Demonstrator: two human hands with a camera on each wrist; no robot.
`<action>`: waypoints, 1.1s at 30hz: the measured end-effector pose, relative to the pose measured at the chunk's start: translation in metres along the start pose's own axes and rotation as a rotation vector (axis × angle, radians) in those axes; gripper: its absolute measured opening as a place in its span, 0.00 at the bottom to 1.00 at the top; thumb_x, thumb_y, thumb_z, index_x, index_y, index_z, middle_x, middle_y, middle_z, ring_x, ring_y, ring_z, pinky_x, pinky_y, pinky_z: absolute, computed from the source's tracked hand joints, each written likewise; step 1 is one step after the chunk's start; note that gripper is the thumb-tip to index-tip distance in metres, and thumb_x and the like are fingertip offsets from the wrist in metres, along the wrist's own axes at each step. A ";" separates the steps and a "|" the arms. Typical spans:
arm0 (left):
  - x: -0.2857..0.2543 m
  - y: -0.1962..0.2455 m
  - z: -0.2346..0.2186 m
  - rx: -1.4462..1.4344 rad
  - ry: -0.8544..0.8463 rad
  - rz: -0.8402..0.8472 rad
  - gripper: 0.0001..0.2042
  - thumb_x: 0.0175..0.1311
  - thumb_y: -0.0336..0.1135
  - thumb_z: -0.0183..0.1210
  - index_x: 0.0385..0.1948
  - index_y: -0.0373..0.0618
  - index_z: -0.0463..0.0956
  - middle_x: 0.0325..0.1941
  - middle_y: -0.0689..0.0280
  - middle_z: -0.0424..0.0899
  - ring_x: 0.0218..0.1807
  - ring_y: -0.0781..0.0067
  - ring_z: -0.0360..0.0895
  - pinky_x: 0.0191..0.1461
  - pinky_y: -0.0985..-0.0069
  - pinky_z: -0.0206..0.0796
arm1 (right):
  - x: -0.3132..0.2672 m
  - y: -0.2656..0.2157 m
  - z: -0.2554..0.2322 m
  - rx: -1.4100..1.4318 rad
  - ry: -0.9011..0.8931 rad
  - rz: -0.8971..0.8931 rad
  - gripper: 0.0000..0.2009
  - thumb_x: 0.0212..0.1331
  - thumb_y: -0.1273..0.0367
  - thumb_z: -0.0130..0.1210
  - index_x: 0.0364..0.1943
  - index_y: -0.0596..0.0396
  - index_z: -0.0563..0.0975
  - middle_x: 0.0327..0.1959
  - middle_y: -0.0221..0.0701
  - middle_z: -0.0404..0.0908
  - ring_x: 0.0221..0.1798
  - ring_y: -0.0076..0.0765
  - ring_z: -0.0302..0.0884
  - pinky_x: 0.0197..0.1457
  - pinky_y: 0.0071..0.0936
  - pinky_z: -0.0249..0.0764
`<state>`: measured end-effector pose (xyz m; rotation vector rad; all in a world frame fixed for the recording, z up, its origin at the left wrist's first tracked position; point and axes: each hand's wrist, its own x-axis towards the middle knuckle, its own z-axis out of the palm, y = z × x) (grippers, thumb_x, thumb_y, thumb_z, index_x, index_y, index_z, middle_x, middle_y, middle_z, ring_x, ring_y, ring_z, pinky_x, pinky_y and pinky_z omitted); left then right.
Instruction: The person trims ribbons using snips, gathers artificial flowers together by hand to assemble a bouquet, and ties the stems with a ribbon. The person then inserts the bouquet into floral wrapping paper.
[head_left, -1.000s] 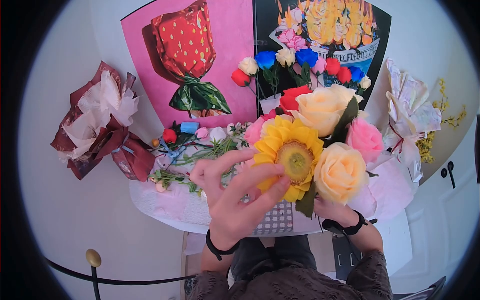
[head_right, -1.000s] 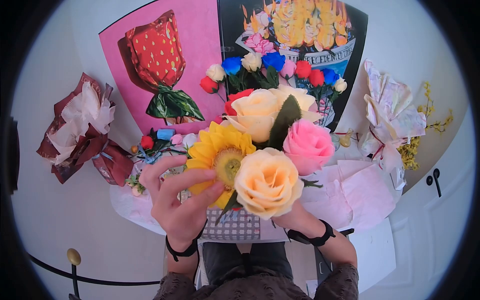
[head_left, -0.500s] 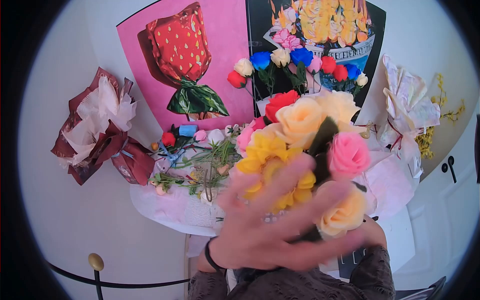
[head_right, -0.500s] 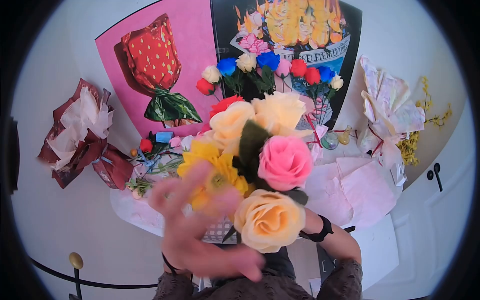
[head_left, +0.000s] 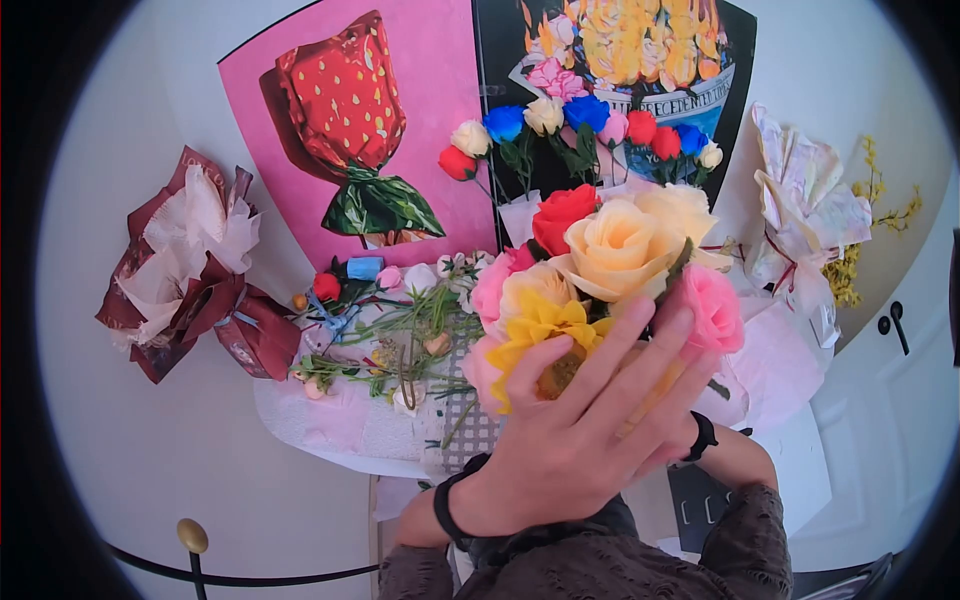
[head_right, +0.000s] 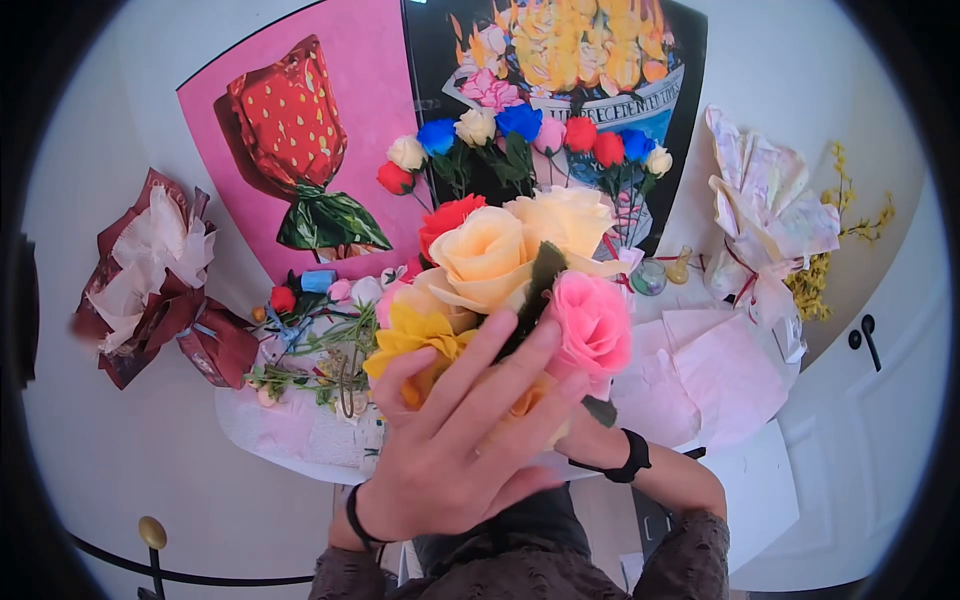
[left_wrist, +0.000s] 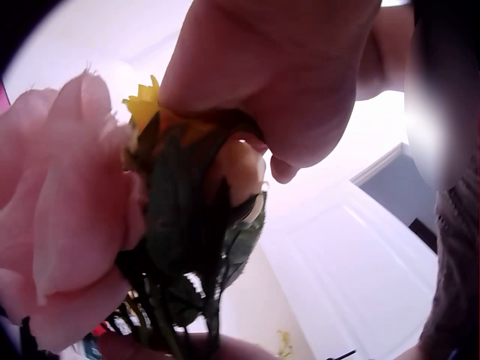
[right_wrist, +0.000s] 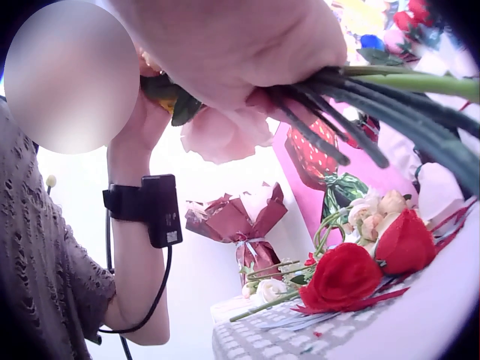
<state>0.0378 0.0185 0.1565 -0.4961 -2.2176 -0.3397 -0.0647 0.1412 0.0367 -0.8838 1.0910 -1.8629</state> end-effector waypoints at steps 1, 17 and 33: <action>0.001 0.000 -0.011 0.013 -0.087 0.018 0.23 0.63 0.54 0.50 0.55 0.53 0.73 0.61 0.61 0.73 0.64 0.58 0.67 0.63 0.60 0.42 | -0.001 0.002 0.003 -0.051 0.005 -0.017 0.21 0.68 0.56 0.42 0.59 0.53 0.67 0.58 0.39 0.70 0.59 0.35 0.69 0.61 0.30 0.71; 0.060 -0.045 -0.034 0.006 -0.188 0.367 0.28 0.56 0.55 0.57 0.56 0.48 0.71 0.54 0.62 0.74 0.54 0.61 0.72 0.60 0.58 0.59 | 0.007 -0.045 -0.026 -0.673 0.118 -0.277 0.21 0.68 0.57 0.41 0.59 0.53 0.66 0.58 0.38 0.69 0.59 0.34 0.68 0.61 0.30 0.70; -0.018 -0.071 -0.051 -0.765 -0.277 -0.694 0.20 0.67 0.39 0.50 0.55 0.39 0.57 0.49 0.60 0.69 0.48 0.71 0.70 0.55 0.72 0.62 | 0.015 -0.032 -0.035 -0.592 0.037 -0.275 0.19 0.68 0.57 0.41 0.57 0.52 0.66 0.55 0.37 0.69 0.56 0.34 0.68 0.58 0.30 0.69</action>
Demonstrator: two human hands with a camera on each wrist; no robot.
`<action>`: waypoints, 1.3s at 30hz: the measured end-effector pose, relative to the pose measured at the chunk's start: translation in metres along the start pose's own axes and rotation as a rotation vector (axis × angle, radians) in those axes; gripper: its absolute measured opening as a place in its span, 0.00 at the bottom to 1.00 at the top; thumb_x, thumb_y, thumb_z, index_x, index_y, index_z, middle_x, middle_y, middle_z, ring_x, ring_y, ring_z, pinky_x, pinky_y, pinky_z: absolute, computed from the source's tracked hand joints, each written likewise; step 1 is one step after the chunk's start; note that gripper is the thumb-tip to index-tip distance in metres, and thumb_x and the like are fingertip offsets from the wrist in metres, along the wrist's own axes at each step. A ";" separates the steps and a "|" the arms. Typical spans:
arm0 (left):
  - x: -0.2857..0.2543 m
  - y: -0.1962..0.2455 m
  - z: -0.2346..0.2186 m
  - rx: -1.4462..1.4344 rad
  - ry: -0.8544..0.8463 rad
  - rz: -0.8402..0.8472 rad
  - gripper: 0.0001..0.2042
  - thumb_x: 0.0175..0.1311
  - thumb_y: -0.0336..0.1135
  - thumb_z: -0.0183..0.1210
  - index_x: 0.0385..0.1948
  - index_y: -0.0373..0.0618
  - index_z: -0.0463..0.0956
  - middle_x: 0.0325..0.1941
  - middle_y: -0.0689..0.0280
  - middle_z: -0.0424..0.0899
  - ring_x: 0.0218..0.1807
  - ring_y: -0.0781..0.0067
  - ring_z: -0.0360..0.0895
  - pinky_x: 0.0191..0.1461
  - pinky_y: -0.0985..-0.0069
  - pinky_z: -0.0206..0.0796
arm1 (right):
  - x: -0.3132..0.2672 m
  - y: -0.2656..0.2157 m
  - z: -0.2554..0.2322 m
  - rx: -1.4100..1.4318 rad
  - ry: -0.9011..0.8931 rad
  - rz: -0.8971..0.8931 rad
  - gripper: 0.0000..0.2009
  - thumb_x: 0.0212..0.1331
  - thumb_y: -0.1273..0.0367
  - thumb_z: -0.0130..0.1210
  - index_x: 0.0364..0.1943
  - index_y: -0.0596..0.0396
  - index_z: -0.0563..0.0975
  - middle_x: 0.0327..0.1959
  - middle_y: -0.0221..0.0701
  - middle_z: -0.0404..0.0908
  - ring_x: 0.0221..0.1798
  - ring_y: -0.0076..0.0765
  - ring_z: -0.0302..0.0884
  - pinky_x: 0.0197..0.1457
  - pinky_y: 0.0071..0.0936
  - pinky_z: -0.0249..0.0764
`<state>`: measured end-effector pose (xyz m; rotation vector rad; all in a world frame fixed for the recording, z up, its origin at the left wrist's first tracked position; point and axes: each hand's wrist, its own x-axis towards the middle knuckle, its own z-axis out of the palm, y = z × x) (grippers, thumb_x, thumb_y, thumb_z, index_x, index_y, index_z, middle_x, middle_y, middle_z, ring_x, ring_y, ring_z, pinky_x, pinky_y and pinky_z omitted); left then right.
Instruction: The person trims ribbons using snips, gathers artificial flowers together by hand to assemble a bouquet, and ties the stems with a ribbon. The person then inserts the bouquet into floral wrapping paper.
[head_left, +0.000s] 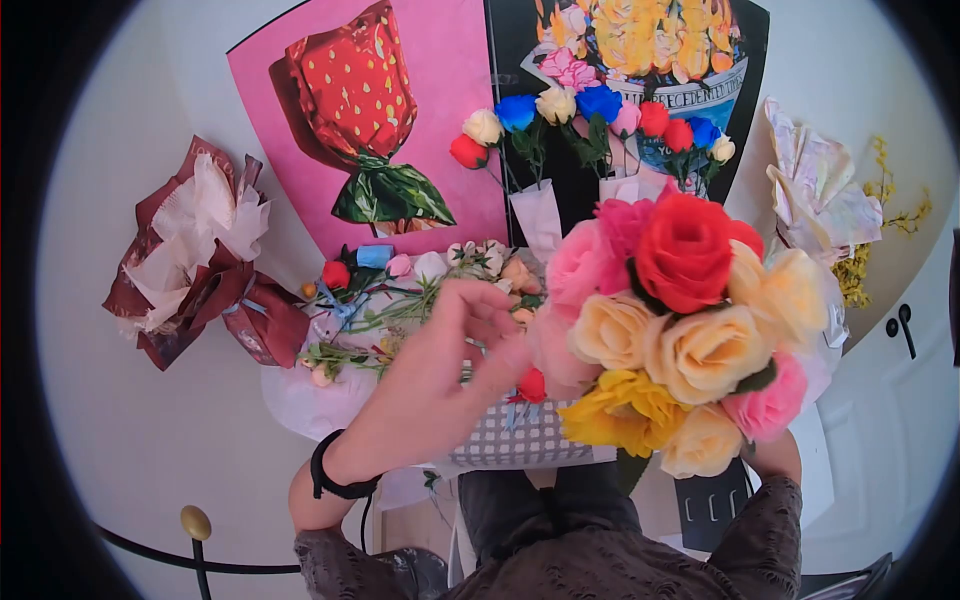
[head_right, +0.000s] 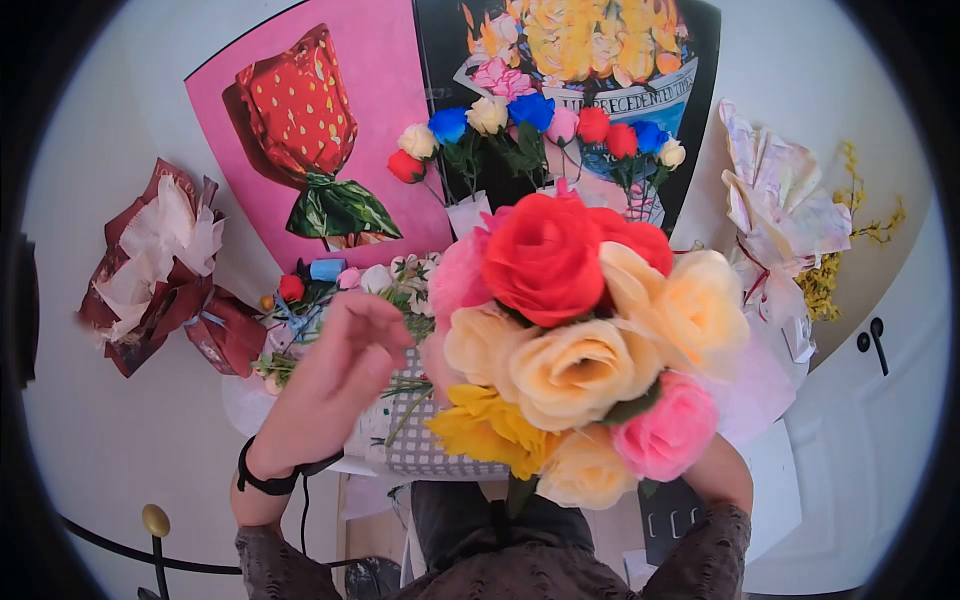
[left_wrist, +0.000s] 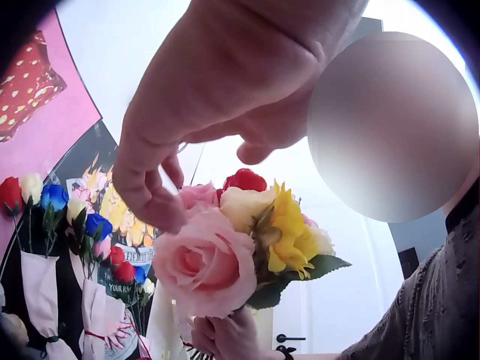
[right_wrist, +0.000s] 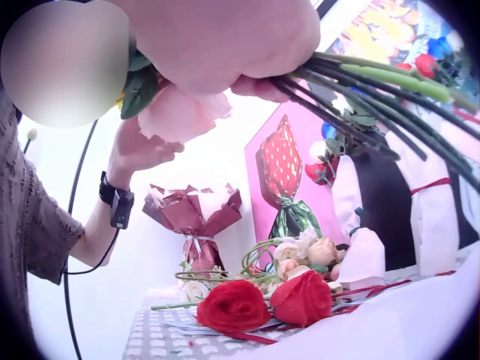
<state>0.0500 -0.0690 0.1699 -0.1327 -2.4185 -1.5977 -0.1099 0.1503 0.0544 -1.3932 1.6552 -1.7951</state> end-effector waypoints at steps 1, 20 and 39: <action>0.000 -0.003 0.004 0.013 -0.078 0.008 0.22 0.67 0.38 0.51 0.57 0.39 0.54 0.51 0.60 0.68 0.48 0.71 0.70 0.55 0.72 0.62 | -0.001 0.001 0.001 0.004 -0.004 0.002 0.19 0.68 0.57 0.41 0.56 0.52 0.66 0.54 0.37 0.69 0.56 0.34 0.68 0.58 0.30 0.69; 0.020 -0.012 0.066 -0.810 -0.251 -0.178 0.36 0.61 0.40 0.62 0.62 0.39 0.45 0.60 0.58 0.63 0.62 0.72 0.65 0.61 0.73 0.63 | -0.019 -0.002 -0.010 0.036 0.015 0.006 0.17 0.68 0.58 0.41 0.54 0.52 0.67 0.51 0.36 0.69 0.52 0.33 0.68 0.54 0.30 0.68; 0.022 -0.010 0.066 0.417 0.351 0.583 0.20 0.43 0.27 0.67 0.42 0.49 0.74 0.59 0.53 0.62 0.55 0.56 0.67 0.56 0.62 0.61 | -0.039 -0.002 -0.029 0.076 0.089 -0.030 0.15 0.69 0.58 0.41 0.51 0.51 0.67 0.47 0.35 0.68 0.48 0.33 0.67 0.51 0.30 0.68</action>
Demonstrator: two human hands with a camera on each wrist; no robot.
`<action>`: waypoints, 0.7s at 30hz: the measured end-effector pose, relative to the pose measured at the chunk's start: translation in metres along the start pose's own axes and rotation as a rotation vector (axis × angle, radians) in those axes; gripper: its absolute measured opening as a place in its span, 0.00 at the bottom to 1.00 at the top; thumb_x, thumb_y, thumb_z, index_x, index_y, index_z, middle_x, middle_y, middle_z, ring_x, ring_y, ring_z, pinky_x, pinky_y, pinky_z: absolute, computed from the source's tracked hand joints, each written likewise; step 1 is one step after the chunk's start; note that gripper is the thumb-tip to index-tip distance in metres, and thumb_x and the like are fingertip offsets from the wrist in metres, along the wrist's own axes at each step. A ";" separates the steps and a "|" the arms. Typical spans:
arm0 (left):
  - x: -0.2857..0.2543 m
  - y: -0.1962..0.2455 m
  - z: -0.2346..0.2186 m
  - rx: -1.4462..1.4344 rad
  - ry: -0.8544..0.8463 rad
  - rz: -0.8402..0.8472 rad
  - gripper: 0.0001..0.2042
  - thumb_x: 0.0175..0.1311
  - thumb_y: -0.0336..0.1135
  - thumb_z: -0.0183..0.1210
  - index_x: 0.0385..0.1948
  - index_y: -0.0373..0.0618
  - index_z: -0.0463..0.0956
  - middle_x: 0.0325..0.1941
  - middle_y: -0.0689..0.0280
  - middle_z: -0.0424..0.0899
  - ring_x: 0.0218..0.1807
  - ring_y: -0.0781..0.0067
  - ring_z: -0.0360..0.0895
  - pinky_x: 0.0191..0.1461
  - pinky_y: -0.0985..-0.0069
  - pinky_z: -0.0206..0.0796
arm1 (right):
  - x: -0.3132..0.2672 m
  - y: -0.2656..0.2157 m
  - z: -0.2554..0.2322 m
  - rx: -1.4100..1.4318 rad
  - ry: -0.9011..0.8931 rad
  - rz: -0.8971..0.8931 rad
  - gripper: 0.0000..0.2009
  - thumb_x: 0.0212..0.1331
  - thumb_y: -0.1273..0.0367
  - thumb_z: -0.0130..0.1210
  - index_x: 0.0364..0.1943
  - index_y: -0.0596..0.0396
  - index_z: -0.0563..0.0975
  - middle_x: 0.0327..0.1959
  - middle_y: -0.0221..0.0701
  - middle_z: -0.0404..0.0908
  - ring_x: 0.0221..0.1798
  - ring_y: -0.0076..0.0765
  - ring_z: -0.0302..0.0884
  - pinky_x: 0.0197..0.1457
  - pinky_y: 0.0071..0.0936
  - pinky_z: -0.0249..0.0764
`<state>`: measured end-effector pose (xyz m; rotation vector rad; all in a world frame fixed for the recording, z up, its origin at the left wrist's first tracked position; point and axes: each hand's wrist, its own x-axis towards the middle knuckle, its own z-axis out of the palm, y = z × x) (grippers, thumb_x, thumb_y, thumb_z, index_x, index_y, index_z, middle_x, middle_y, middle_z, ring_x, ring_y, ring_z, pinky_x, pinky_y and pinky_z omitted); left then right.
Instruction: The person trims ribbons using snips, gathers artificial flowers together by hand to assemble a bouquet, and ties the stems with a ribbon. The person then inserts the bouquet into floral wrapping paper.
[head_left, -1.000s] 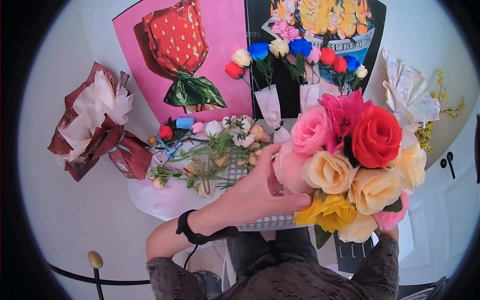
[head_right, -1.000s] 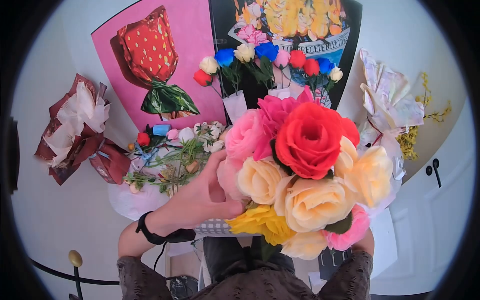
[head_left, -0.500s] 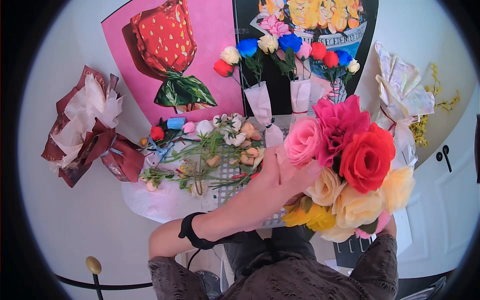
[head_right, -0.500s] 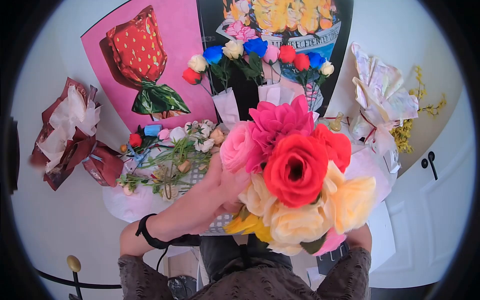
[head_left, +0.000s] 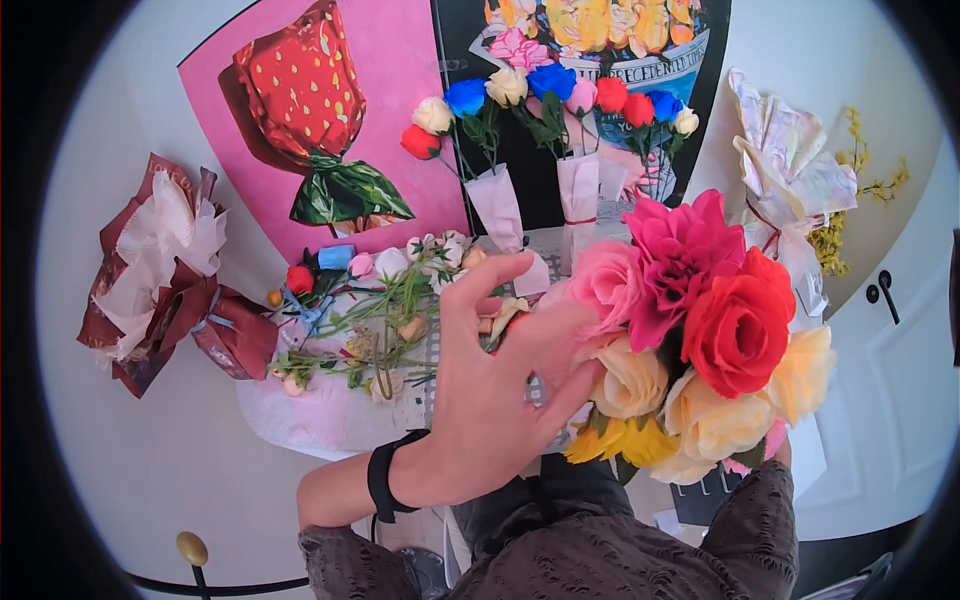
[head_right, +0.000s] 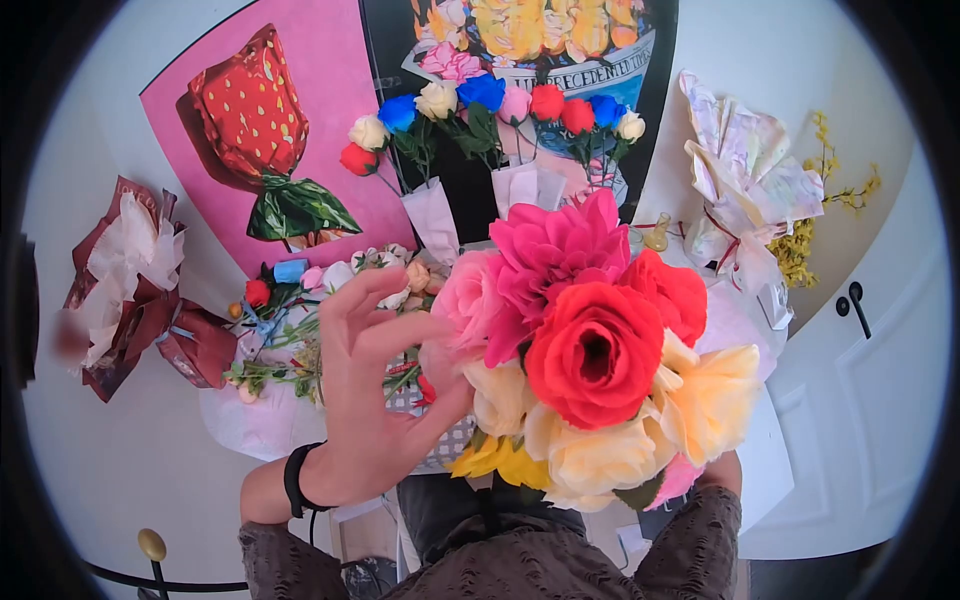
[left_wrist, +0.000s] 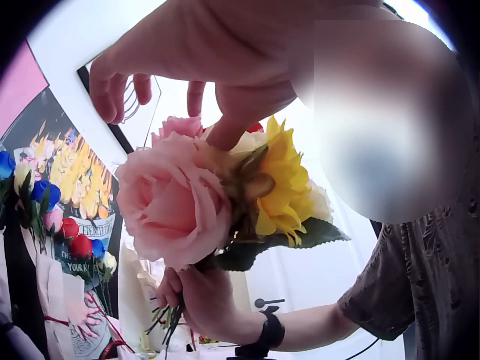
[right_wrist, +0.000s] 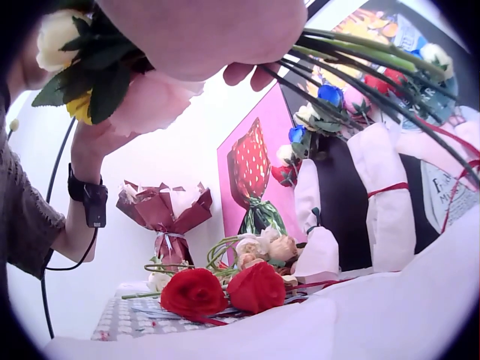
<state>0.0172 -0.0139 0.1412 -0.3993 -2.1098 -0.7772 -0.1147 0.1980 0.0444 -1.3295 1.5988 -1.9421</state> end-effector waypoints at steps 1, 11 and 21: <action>0.001 0.001 -0.001 0.000 -0.001 0.000 0.20 0.43 0.27 0.67 0.42 0.49 0.74 0.59 0.53 0.62 0.55 0.56 0.67 0.56 0.62 0.61 | 0.000 0.000 0.000 0.004 0.001 -0.002 0.15 0.69 0.58 0.41 0.51 0.51 0.67 0.46 0.35 0.68 0.48 0.33 0.67 0.50 0.30 0.68; 0.000 0.006 -0.005 0.081 0.017 0.046 0.16 0.38 0.25 0.71 0.32 0.50 0.79 0.39 0.64 0.75 0.41 0.66 0.73 0.42 0.70 0.63 | -0.001 0.001 -0.003 0.033 0.007 -0.025 0.14 0.69 0.59 0.41 0.49 0.51 0.68 0.44 0.35 0.68 0.46 0.33 0.67 0.48 0.30 0.67; 0.013 0.014 -0.005 0.190 0.007 0.355 0.13 0.37 0.27 0.67 0.29 0.52 0.83 0.33 0.73 0.76 0.37 0.69 0.72 0.38 0.72 0.58 | -0.002 0.001 -0.006 0.063 0.005 -0.048 0.13 0.69 0.59 0.40 0.48 0.51 0.68 0.42 0.34 0.68 0.44 0.32 0.67 0.47 0.30 0.67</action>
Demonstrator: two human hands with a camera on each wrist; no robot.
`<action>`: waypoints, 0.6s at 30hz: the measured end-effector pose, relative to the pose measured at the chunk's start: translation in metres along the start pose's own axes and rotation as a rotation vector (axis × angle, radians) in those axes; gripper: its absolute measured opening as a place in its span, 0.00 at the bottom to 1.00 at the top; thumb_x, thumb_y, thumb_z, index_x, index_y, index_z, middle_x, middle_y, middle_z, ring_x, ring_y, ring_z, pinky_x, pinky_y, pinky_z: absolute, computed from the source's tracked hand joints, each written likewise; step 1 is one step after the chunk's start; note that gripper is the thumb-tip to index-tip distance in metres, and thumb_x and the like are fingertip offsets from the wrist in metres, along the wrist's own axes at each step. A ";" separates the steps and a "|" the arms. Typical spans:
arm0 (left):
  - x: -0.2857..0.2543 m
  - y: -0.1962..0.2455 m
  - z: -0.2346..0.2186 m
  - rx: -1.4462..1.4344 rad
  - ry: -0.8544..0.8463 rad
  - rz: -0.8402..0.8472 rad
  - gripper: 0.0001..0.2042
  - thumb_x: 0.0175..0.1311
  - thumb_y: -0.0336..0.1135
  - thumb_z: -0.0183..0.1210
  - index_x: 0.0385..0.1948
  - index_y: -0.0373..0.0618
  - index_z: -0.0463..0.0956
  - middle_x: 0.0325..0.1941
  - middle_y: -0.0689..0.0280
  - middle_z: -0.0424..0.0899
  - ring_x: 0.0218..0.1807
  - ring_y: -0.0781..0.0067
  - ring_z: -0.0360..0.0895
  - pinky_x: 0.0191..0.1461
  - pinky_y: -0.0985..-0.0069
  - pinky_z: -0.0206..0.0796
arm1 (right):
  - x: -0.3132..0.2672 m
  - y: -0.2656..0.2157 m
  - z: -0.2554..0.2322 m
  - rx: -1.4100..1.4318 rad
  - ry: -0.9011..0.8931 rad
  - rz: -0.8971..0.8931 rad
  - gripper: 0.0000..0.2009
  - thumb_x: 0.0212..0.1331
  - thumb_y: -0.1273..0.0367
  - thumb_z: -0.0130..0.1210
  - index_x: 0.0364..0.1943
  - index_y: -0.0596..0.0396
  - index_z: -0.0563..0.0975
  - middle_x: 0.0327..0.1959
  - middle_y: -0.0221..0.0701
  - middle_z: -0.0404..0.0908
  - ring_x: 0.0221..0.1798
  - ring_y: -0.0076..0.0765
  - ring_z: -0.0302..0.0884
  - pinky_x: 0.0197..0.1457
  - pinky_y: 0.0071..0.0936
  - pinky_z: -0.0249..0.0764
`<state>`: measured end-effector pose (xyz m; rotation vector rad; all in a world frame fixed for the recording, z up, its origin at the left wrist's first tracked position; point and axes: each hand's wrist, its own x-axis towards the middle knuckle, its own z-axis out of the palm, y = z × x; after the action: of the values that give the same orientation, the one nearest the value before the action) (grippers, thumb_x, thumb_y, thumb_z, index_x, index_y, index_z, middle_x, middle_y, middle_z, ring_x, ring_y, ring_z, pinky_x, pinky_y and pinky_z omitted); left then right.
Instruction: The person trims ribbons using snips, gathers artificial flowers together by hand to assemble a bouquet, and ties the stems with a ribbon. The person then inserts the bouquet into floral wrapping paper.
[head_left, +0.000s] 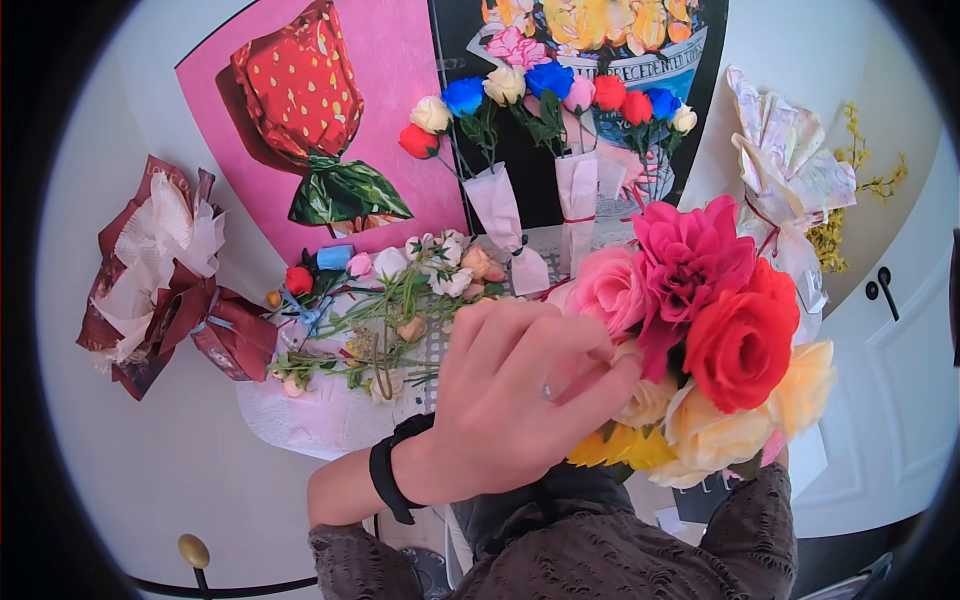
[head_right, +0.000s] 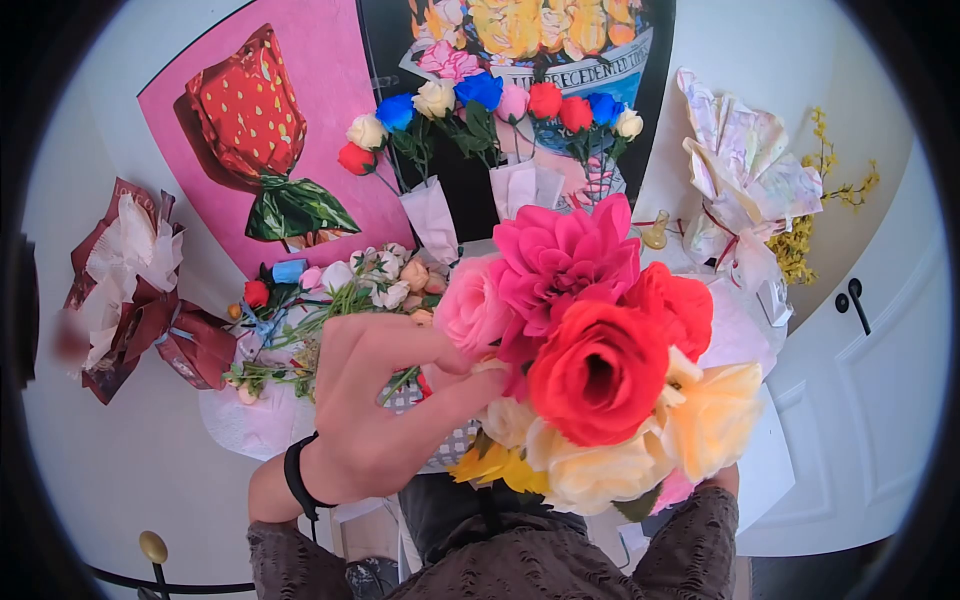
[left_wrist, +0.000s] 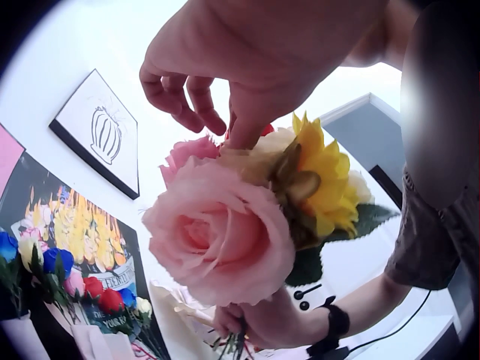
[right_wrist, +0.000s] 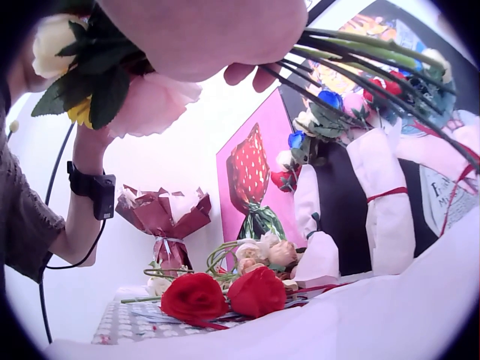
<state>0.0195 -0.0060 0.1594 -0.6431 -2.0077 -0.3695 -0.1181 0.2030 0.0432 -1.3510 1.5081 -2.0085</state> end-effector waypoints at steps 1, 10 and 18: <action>0.000 0.000 0.001 -0.002 -0.001 0.001 0.13 0.37 0.27 0.67 0.29 0.52 0.83 0.33 0.73 0.76 0.37 0.69 0.72 0.38 0.72 0.58 | -0.001 0.000 -0.001 0.002 0.002 -0.002 0.13 0.69 0.59 0.40 0.48 0.51 0.68 0.42 0.34 0.68 0.44 0.32 0.67 0.46 0.30 0.67; -0.016 -0.007 0.000 0.059 0.048 0.030 0.12 0.36 0.27 0.68 0.26 0.52 0.81 0.32 0.74 0.77 0.35 0.70 0.70 0.37 0.72 0.58 | -0.005 0.000 -0.006 0.031 0.019 -0.029 0.13 0.69 0.59 0.40 0.46 0.51 0.68 0.40 0.34 0.68 0.42 0.32 0.66 0.45 0.30 0.67; 0.007 0.005 -0.005 -0.451 0.004 -0.117 0.21 0.42 0.34 0.67 0.43 0.56 0.78 0.51 0.69 0.75 0.56 0.58 0.71 0.56 0.63 0.64 | -0.006 0.001 -0.008 0.061 0.027 -0.051 0.12 0.69 0.59 0.40 0.45 0.51 0.69 0.38 0.33 0.68 0.40 0.32 0.66 0.43 0.30 0.66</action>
<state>0.0229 -0.0026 0.1674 -0.7983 -1.9750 -0.9095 -0.1214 0.2110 0.0390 -1.3569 1.4257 -2.0937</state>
